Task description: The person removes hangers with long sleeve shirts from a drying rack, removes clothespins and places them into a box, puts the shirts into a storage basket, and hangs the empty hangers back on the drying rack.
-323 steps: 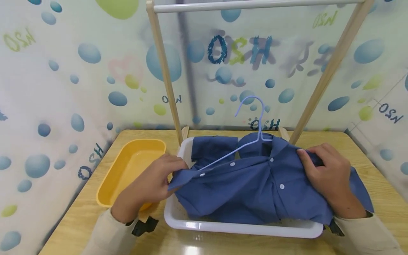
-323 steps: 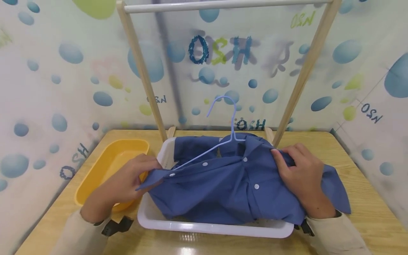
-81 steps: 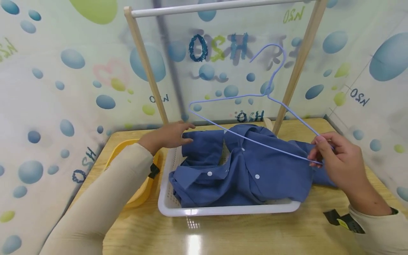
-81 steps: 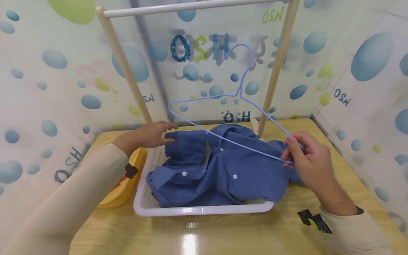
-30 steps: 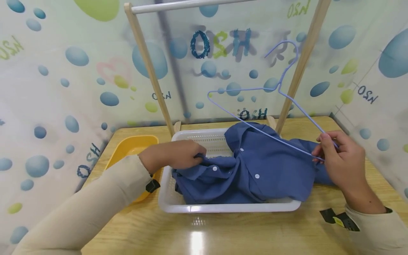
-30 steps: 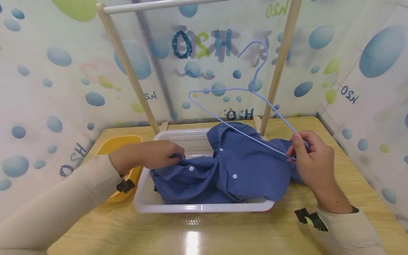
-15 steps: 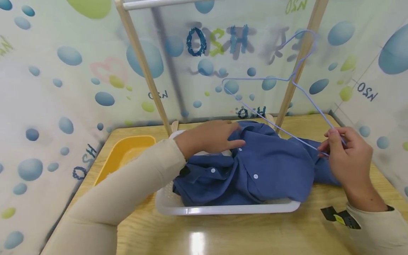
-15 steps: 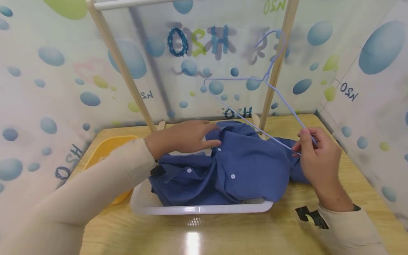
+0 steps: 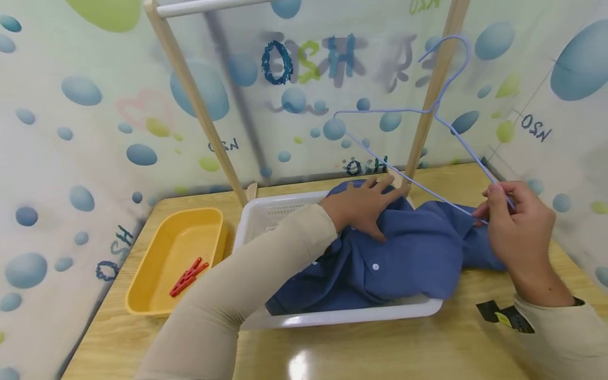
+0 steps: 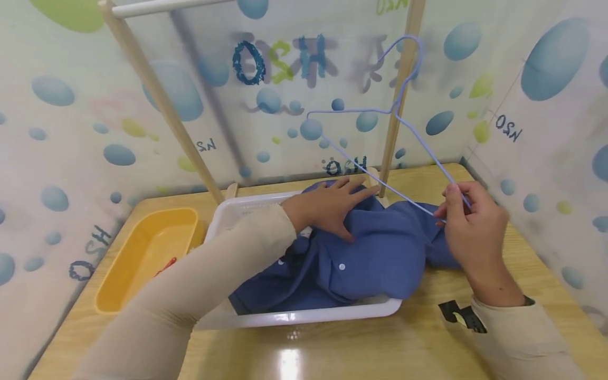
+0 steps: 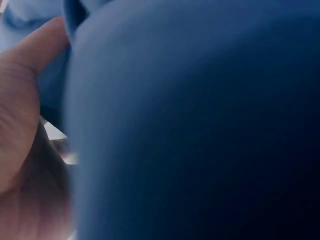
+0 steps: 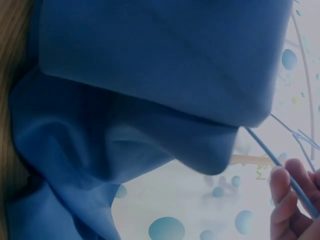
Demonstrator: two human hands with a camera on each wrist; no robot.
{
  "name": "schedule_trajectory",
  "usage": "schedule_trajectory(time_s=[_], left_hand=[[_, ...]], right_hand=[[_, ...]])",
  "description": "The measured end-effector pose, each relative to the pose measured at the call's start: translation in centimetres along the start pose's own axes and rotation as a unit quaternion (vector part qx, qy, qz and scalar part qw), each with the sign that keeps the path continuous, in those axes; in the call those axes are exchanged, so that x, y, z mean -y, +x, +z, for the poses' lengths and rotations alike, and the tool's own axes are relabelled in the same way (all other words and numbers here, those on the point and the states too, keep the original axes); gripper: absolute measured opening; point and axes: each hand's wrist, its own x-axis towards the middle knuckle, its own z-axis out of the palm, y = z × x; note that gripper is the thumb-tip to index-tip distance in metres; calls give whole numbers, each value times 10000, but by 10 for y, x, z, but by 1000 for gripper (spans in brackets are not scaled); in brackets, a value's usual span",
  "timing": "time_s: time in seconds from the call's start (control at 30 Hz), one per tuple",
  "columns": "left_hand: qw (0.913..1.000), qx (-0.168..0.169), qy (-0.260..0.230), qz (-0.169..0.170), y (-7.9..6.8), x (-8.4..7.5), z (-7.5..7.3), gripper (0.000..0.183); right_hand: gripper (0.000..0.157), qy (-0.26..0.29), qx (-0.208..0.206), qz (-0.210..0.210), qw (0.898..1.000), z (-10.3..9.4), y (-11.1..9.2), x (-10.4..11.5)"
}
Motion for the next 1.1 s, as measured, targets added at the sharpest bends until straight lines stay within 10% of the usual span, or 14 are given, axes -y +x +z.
schedule_trajectory(time_s=[0.53, 0.77, 1.1], left_hand=[[9785, -1010, 1780, 236, 1, -31, 18, 63], [9701, -1692, 1661, 515, 2, -37, 20, 32], [9727, -1852, 1184, 748, -4, -27, 15, 40]], right_hand=[[14, -331, 1, 112, 9994, -3, -1, 1], [14, -172, -3, -57, 9998, -3, -1, -1], [16, -358, -82, -203, 9991, -3, 2, -5]])
